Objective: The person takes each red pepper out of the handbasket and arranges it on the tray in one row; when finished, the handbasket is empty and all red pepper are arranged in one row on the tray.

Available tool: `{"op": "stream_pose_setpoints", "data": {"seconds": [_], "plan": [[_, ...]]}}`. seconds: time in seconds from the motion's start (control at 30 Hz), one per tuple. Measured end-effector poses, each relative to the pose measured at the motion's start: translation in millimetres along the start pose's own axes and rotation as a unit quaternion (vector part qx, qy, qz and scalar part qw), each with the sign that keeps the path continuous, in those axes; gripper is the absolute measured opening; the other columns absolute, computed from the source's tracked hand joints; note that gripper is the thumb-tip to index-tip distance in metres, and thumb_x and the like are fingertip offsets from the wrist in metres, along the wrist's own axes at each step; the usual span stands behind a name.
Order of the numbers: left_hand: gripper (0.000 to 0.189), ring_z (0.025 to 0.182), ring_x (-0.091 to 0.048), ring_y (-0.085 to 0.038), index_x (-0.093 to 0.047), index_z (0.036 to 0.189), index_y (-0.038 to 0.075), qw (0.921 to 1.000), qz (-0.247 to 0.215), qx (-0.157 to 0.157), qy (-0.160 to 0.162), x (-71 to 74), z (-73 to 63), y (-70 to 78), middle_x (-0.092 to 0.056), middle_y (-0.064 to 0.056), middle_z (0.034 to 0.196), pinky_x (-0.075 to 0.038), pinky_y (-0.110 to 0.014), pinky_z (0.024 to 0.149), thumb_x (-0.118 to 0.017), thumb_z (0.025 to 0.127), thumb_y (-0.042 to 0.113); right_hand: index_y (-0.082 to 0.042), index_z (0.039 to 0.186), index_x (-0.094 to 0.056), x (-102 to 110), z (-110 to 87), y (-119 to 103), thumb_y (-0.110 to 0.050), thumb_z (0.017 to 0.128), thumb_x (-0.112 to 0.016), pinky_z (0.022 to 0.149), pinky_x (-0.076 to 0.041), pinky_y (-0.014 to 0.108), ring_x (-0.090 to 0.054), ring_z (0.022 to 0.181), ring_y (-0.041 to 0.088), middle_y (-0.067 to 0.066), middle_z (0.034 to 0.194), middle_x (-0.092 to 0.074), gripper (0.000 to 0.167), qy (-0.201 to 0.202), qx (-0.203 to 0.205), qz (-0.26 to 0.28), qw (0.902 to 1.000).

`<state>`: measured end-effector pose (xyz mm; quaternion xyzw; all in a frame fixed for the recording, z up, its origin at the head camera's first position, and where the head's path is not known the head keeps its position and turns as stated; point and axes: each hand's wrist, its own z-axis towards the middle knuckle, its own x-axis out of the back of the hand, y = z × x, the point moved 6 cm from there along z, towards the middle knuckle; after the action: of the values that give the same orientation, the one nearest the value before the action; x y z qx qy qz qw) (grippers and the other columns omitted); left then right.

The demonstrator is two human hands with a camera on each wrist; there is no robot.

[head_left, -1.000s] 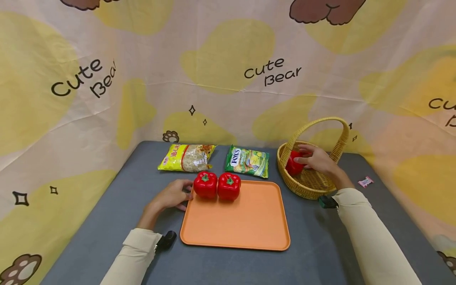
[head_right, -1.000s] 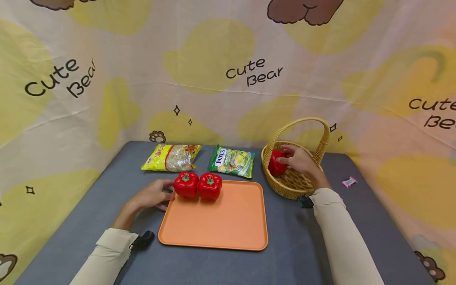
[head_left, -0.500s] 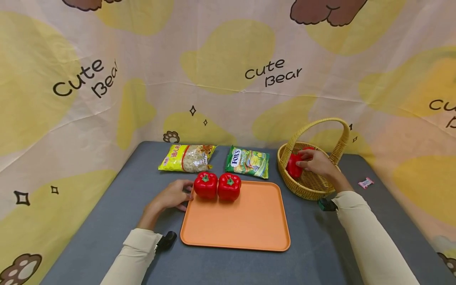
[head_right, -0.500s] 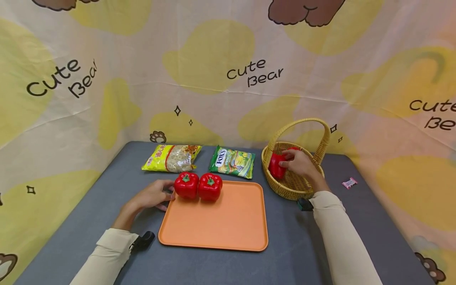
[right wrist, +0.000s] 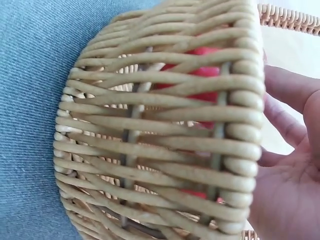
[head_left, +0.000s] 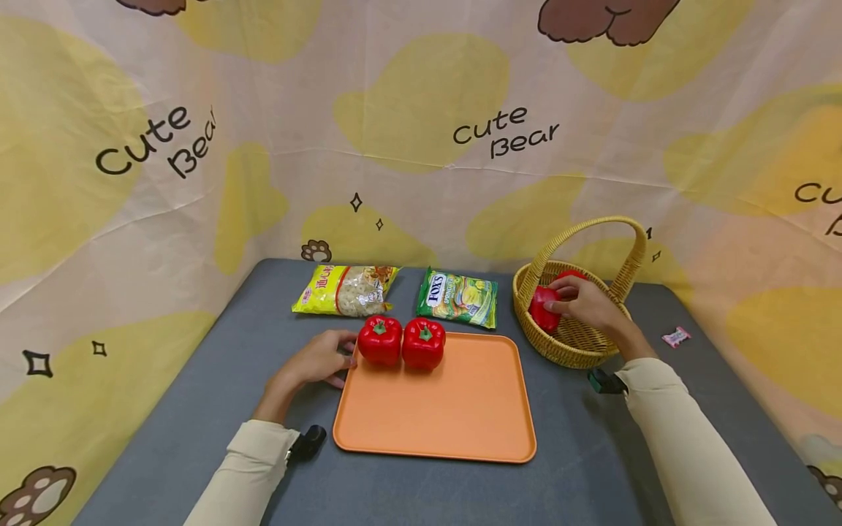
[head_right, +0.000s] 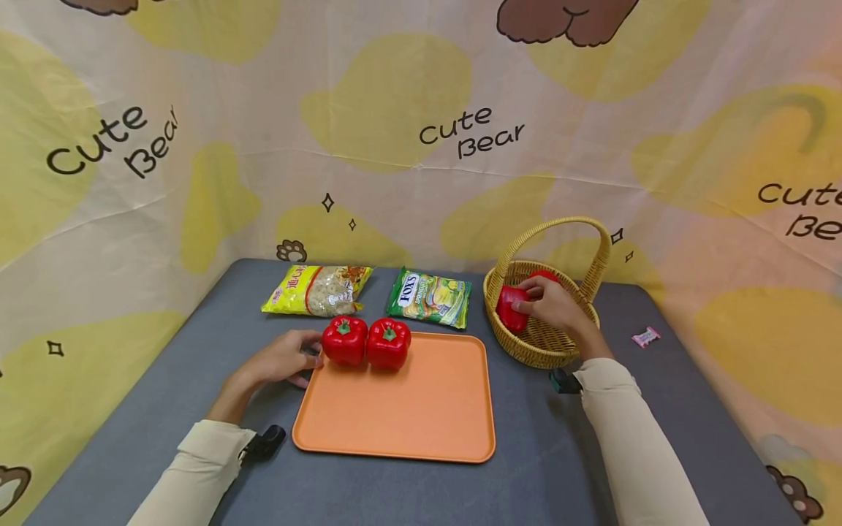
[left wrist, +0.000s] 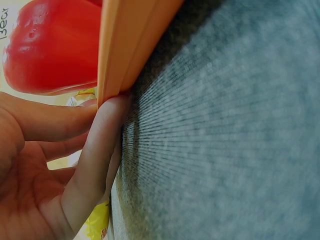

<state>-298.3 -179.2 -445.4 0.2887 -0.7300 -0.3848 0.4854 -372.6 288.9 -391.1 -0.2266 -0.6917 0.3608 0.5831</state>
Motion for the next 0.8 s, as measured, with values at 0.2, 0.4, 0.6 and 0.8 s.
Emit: {"op": "stream_pose_setpoints", "data": {"seconds": [0.2,0.4,0.6,0.8], "plan": [[0.053,0.091,-0.070,-0.022,-0.051,0.146,-0.013,1.0000,0.004,-0.005,-0.001,0.8,-1.5,2.0,-0.063,-0.025,0.126,-0.067,-0.040,0.063,-0.064,0.097,-0.002,0.006,0.145,-0.046,-3,-8.1,-1,-0.019,0.103,-0.070,0.091,-0.063,0.042,-0.063,0.117,0.039,0.034,0.143,-0.054,0.054,0.009,0.008,0.031,0.9994],[0.053,0.091,-0.070,-0.022,-0.051,0.147,-0.012,1.0000,0.006,0.001,0.000,-0.1,-1.1,1.0,-0.063,-0.025,0.127,-0.067,-0.040,0.064,-0.064,0.097,-0.001,0.004,0.159,-0.034,-4,-15.7,3,-0.019,0.104,-0.069,0.098,-0.062,0.046,-0.051,0.136,0.048,0.034,0.152,-0.047,0.069,0.019,0.016,0.042,0.9988],[0.052,0.091,-0.070,-0.022,-0.052,0.147,-0.011,0.9999,0.007,0.008,0.002,0.5,0.7,-1.3,-0.063,-0.024,0.127,-0.067,-0.038,0.064,-0.064,0.097,-0.001,0.000,0.163,-0.031,0,-27.8,2,-0.020,0.101,-0.072,0.087,-0.057,0.019,-0.047,0.139,0.050,0.031,0.157,-0.044,0.076,0.045,0.024,0.039,0.9979],[0.052,0.091,-0.071,-0.022,-0.052,0.147,-0.010,0.9998,0.011,0.014,0.005,0.8,1.5,-2.6,-0.063,-0.024,0.129,-0.067,-0.037,0.065,-0.064,0.098,-0.001,-0.008,0.162,-0.039,7,-46.0,-5,-0.021,0.098,-0.076,0.090,-0.056,0.028,-0.048,0.138,0.048,0.027,0.154,-0.047,0.076,0.079,0.016,0.030,0.9963]]}}
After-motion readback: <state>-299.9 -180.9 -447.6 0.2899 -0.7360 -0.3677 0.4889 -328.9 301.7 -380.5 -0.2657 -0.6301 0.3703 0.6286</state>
